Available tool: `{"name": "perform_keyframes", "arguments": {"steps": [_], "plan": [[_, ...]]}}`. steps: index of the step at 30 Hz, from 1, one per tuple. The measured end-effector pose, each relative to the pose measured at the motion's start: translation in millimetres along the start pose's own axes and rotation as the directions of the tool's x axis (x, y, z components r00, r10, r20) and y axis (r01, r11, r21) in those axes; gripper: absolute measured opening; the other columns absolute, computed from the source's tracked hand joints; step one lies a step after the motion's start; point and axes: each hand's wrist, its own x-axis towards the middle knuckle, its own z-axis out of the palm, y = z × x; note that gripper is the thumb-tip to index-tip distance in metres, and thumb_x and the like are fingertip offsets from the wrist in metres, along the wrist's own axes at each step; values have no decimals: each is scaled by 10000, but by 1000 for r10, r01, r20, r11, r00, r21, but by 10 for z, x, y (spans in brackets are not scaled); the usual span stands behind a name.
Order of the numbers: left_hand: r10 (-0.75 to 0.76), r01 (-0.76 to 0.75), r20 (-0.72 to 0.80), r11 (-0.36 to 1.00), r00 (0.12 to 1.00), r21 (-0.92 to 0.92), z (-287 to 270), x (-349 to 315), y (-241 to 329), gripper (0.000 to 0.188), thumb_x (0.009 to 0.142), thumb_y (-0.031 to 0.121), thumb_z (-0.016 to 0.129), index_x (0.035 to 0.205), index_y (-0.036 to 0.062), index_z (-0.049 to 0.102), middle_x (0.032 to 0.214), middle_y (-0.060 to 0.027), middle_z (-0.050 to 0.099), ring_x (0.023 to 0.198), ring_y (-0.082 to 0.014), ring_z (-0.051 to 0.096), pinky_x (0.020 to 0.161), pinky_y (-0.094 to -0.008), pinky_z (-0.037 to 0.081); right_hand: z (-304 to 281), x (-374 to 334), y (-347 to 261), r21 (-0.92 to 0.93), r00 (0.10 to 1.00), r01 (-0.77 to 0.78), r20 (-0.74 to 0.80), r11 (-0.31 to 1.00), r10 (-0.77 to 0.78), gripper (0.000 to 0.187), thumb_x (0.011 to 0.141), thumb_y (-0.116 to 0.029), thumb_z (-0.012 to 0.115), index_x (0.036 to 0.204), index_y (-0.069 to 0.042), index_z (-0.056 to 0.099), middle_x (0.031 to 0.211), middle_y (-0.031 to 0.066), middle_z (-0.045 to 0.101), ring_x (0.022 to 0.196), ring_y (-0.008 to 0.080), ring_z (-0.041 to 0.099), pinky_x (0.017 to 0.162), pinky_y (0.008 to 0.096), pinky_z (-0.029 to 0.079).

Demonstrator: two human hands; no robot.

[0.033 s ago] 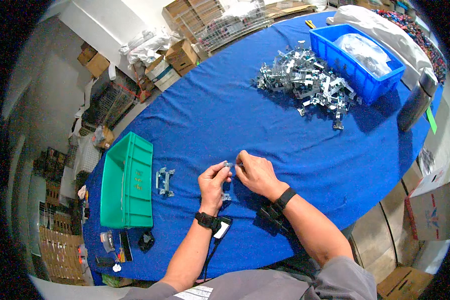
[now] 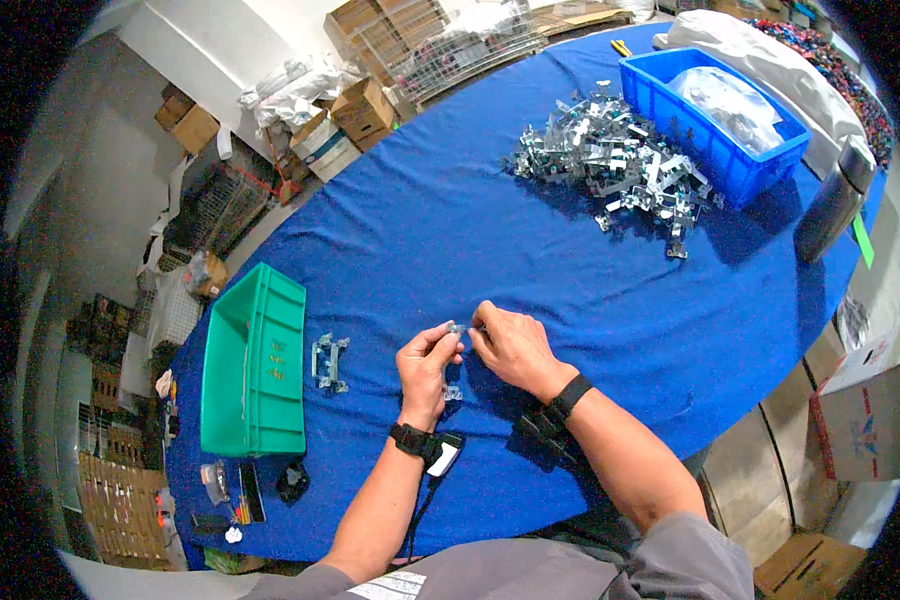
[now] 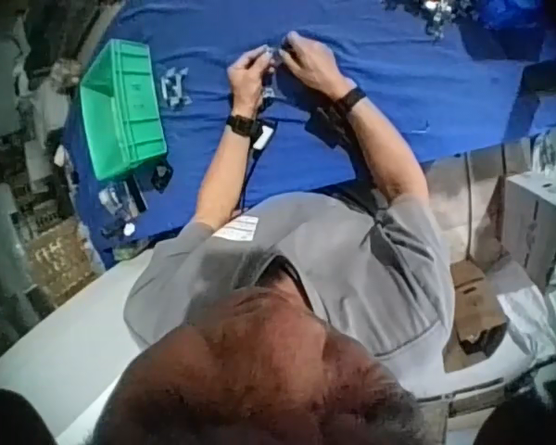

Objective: Assembling small metal brackets and hardware on a workbench in a factory setting.

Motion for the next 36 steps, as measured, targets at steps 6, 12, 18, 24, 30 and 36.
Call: {"name": "perform_keyframes", "arguments": {"steps": [6,12,18,24,30,36], "plan": [[-12,12,-11,1000,1000,-29,-7,7,6,165,878,38,694,1033,-18,690,883,-79,699,735,-122,656,599,-225,515,5,13,46,-138,993,-13,118,990,30,230,920,-267,603,928,-45,541,778,165,648,723,392,634,597,500,475],[-14,14,-5,999,1000,-43,-26,13,-6,149,873,39,700,1012,-13,683,882,-73,702,724,-115,651,579,-221,501,-31,12,-23,3,998,-34,58,999,34,244,934,-263,591,855,-34,553,775,162,639,720,383,633,599,490,478],[-8,8,6,1000,1000,-14,2,-2,1,128,878,35,693,1000,-7,686,890,-70,703,727,-115,651,580,-222,501,1,7,50,-114,998,23,62,993,-16,215,928,-255,592,919,-44,552,804,165,644,740,385,633,614,487,485],[4,-4,10,1000,1000,14,-16,-1,-11,120,879,40,696,991,-4,691,887,-63,702,733,-114,651,583,-225,501,-30,8,-27,12,999,11,31,1000,-12,249,935,-264,591,827,-42,560,790,164,636,731,382,630,602,483,484],[16,-16,27,1000,1000,8,-38,14,-37,119,881,35,690,994,-3,693,881,-62,701,729,-113,650,581,-221,497,15,8,40,-137,995,-16,98,990,30,192,919,-224,593,920,-37,546,777,171,642,736,393,638,607,493,489],[15,-15,21,1000,1000,14,-3,4,-25,116,882,32,687,992,-4,691,870,-67,698,720,-109,644,580,-215,493,-40,11,-30,-16,1000,3,0,1000,-3,173,903,-198,623,903,-32,575,720,151,627,703,359,636,595,456,472]]}}
